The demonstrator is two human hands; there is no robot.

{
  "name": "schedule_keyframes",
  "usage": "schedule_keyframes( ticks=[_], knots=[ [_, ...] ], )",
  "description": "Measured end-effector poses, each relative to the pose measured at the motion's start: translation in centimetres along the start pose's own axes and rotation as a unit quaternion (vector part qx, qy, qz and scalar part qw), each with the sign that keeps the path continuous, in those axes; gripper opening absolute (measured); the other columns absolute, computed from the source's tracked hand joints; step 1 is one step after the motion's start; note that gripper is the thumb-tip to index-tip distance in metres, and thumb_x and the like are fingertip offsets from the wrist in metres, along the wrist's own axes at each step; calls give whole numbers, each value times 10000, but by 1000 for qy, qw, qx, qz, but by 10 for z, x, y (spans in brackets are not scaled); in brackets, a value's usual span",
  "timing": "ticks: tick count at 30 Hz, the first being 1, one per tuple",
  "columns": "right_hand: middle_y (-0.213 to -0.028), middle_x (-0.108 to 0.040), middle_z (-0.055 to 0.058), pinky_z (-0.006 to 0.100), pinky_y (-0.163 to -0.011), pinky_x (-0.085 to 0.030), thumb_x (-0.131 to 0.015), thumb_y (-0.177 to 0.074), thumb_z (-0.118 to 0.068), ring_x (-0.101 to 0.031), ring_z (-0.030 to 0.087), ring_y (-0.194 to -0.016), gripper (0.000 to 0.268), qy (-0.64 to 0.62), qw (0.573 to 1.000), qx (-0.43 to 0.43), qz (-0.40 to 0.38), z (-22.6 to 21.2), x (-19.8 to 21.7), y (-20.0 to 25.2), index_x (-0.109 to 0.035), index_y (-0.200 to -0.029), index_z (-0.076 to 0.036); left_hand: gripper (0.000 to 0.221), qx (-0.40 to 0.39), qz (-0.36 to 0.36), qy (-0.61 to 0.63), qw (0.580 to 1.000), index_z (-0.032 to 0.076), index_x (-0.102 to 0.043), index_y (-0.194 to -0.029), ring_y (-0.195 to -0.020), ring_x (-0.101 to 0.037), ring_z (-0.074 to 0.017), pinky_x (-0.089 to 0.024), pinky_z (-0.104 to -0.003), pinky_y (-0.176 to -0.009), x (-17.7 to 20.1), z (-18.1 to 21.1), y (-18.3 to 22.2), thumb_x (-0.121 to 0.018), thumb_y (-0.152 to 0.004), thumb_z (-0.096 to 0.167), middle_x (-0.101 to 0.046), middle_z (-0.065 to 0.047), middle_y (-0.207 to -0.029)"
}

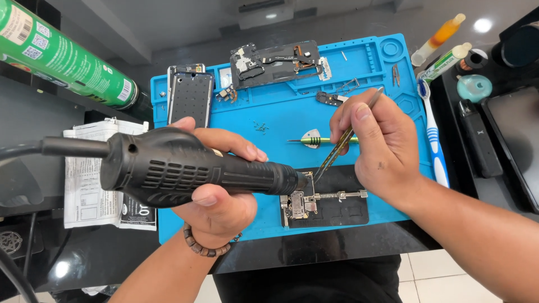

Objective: Using a heat gun to desolder or loosen a component on a mobile phone motherboard and manipulating it with tweezers.

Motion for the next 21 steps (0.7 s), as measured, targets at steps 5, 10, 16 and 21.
schedule_keyframes(
  ticks=[5,10,16,21],
  knots=[
    [-722,-506,117,281,-570,-421,-347,-1036,-188,-529,210,-651,282,2,1000,5,-5,-1,-1,0,-445,-828,-26,667,-3,-5,-38,999,-55,-265,-1058,-429,-536,-226,-497,-239,-504,-2,3,-3,-375,-993,599,-527,-119,-650],
    [-728,-496,129,275,-543,-424,-343,-1035,-192,-517,215,-653,284,-6,1000,-1,-6,-1,-1,0,-442,-832,-19,703,11,7,-5,1000,-49,-256,-1138,-435,-525,-222,-510,-277,-413,0,0,-3,-434,-980,613,-520,-122,-650],
    [-735,-496,115,285,-574,-422,-347,-1033,-191,-533,212,-656,279,-3,1000,1,4,-3,0,1,-441,-824,-31,709,9,13,-11,1000,-51,-251,-1130,-414,-520,-244,-488,-289,-428,1,-3,1,-418,-986,624,-527,-126,-653],
    [-719,-502,113,275,-557,-423,-345,-1031,-190,-521,205,-648,286,-15,1000,5,8,-4,2,-2,-447,-817,-29,706,17,9,-2,1000,-48,-269,-1160,-435,-542,-254,-498,-304,-449,1,-4,2,-432,-985,616,-538,-131,-668]
  ],
)
Point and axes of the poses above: each hand's wrist, its own y-axis away from the middle knuckle, its own x-axis out of the back of the hand, z = x × y, the point moved 8 cm from there along -y, towards the middle knuckle
